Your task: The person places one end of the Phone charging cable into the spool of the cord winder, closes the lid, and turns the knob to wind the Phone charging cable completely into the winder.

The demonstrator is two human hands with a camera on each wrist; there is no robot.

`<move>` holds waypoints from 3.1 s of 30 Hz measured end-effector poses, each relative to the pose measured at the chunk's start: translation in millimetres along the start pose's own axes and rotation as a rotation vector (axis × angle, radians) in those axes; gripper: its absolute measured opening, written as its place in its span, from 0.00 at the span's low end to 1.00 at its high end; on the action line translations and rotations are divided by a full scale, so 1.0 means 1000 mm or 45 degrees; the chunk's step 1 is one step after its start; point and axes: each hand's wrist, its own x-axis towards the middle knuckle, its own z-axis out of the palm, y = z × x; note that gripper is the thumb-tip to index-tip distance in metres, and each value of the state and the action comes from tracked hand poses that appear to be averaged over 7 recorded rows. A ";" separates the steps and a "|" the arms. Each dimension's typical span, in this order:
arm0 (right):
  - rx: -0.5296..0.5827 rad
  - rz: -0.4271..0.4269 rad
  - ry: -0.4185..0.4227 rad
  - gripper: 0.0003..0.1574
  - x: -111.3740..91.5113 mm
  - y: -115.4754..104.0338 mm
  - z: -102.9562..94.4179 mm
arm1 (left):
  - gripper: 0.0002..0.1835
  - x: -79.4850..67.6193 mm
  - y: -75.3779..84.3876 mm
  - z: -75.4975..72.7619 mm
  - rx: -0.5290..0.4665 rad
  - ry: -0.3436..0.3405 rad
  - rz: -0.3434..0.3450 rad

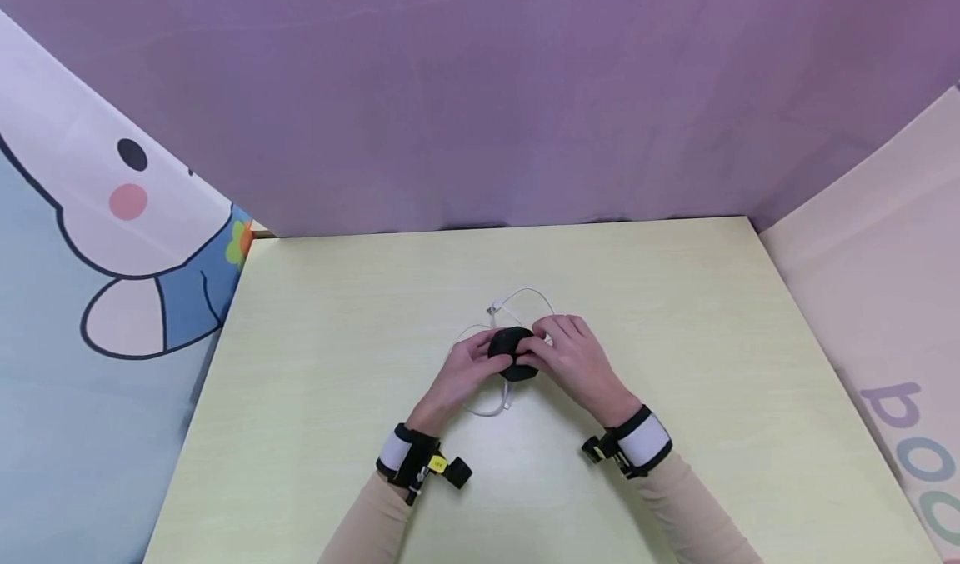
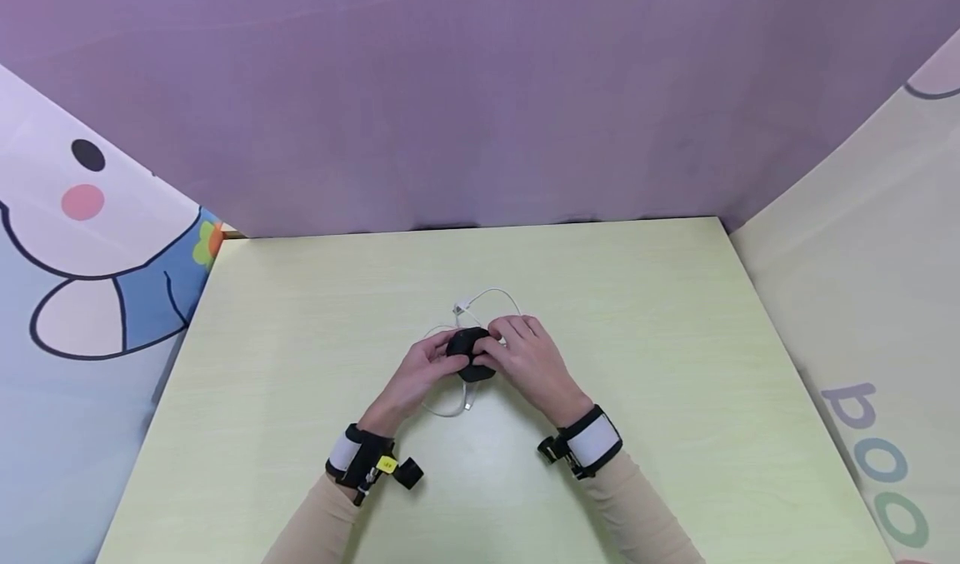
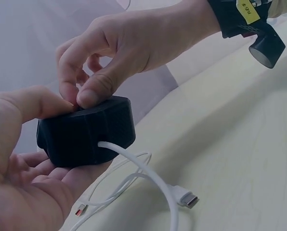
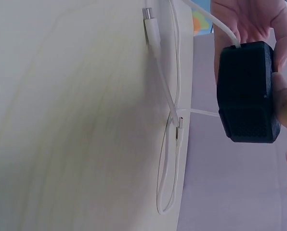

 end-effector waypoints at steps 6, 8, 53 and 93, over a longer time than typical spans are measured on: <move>-0.029 0.030 -0.001 0.13 0.002 -0.003 0.000 | 0.27 0.001 0.000 0.000 -0.017 0.018 0.005; -0.033 0.053 -0.005 0.14 0.002 -0.004 0.000 | 0.27 0.001 0.000 0.000 -0.023 0.020 0.008; -0.057 0.455 0.210 0.16 0.015 -0.031 0.010 | 0.29 0.003 -0.003 0.005 -0.063 0.164 0.052; -0.015 0.688 0.261 0.17 0.020 -0.040 0.015 | 0.27 0.005 -0.005 0.017 -0.121 0.228 0.075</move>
